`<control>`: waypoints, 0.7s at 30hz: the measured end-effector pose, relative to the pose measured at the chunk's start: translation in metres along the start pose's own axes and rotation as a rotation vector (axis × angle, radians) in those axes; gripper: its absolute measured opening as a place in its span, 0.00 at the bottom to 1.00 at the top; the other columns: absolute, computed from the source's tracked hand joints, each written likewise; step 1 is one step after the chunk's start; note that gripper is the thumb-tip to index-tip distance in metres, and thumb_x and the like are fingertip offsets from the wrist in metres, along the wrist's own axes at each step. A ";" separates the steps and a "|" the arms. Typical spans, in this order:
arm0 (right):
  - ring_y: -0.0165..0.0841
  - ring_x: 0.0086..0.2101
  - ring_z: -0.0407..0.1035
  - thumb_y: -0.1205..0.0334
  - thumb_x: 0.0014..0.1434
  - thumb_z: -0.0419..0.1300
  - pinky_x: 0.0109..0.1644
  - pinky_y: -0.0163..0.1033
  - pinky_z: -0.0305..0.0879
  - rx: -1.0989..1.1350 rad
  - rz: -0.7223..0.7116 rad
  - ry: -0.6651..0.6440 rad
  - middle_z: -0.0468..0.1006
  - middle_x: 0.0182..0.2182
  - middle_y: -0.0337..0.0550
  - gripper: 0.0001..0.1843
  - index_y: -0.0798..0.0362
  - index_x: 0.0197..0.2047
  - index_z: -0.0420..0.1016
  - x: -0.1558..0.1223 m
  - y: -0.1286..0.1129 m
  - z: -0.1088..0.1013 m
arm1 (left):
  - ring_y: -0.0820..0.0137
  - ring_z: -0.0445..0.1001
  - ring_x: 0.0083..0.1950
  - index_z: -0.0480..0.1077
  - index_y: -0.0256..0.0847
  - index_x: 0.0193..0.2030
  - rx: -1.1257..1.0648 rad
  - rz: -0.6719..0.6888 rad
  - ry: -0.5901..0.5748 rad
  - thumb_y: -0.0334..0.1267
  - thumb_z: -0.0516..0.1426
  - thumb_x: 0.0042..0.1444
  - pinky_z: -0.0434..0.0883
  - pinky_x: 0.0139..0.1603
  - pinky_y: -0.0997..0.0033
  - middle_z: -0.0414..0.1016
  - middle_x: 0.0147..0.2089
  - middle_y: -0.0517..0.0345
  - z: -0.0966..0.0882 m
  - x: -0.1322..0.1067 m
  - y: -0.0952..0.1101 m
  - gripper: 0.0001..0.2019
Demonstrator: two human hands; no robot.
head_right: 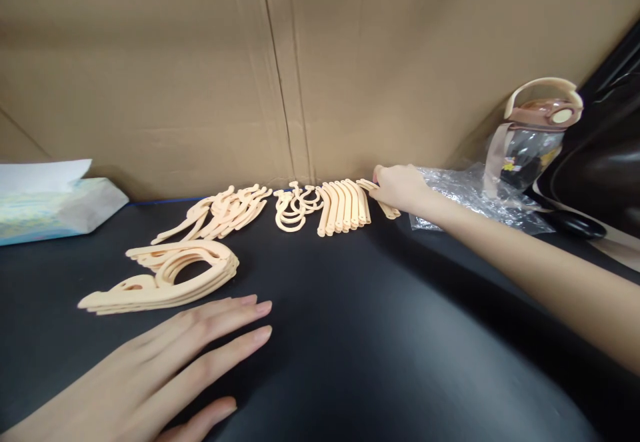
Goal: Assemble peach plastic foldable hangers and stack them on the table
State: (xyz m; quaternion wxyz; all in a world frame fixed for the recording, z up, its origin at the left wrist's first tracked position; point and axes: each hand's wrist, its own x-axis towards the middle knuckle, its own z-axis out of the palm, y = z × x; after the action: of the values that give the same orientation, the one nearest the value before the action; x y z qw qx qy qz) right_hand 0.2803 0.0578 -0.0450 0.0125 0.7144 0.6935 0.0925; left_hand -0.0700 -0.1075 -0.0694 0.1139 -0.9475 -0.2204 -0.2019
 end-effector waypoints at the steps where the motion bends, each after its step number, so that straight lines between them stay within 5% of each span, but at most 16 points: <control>1: 0.47 0.40 0.76 0.49 0.64 0.51 0.43 0.46 0.63 -0.026 0.009 0.009 0.83 0.40 0.54 0.21 0.54 0.49 0.75 0.001 0.000 0.000 | 0.73 0.61 0.70 0.64 0.46 0.67 -0.012 -0.004 0.007 0.34 0.46 0.72 0.47 0.74 0.72 0.69 0.67 0.65 0.001 0.000 0.000 0.20; 7: 0.50 0.41 0.76 0.51 0.61 0.56 0.46 0.49 0.61 -0.094 0.022 0.036 0.82 0.37 0.57 0.19 0.57 0.47 0.75 0.003 0.001 0.000 | 0.75 0.68 0.66 0.72 0.46 0.61 -0.021 -0.009 0.066 0.39 0.47 0.73 0.51 0.72 0.76 0.76 0.61 0.66 -0.002 0.005 0.002 0.17; 14: 0.51 0.39 0.76 0.51 0.58 0.59 0.46 0.49 0.61 -0.026 0.064 0.112 0.81 0.33 0.54 0.21 0.57 0.48 0.71 -0.003 0.001 -0.001 | 0.66 0.73 0.63 0.72 0.40 0.61 0.018 0.102 -0.043 0.32 0.49 0.69 0.70 0.63 0.70 0.77 0.60 0.55 -0.010 0.012 -0.003 0.18; 21: 0.46 0.35 0.74 0.57 0.56 0.61 0.41 0.45 0.59 0.132 0.015 0.267 0.80 0.34 0.49 0.16 0.53 0.46 0.67 -0.024 -0.006 -0.039 | 0.66 0.71 0.64 0.72 0.39 0.59 -0.028 0.098 -0.055 0.32 0.49 0.69 0.70 0.64 0.69 0.76 0.61 0.55 -0.012 0.010 -0.002 0.17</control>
State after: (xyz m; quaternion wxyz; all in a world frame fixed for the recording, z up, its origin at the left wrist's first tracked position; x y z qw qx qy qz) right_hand 0.2679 0.0297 -0.0100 -0.1275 0.7001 0.6883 0.1411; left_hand -0.0667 -0.1058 -0.0545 0.1041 -0.9638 -0.1741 -0.1733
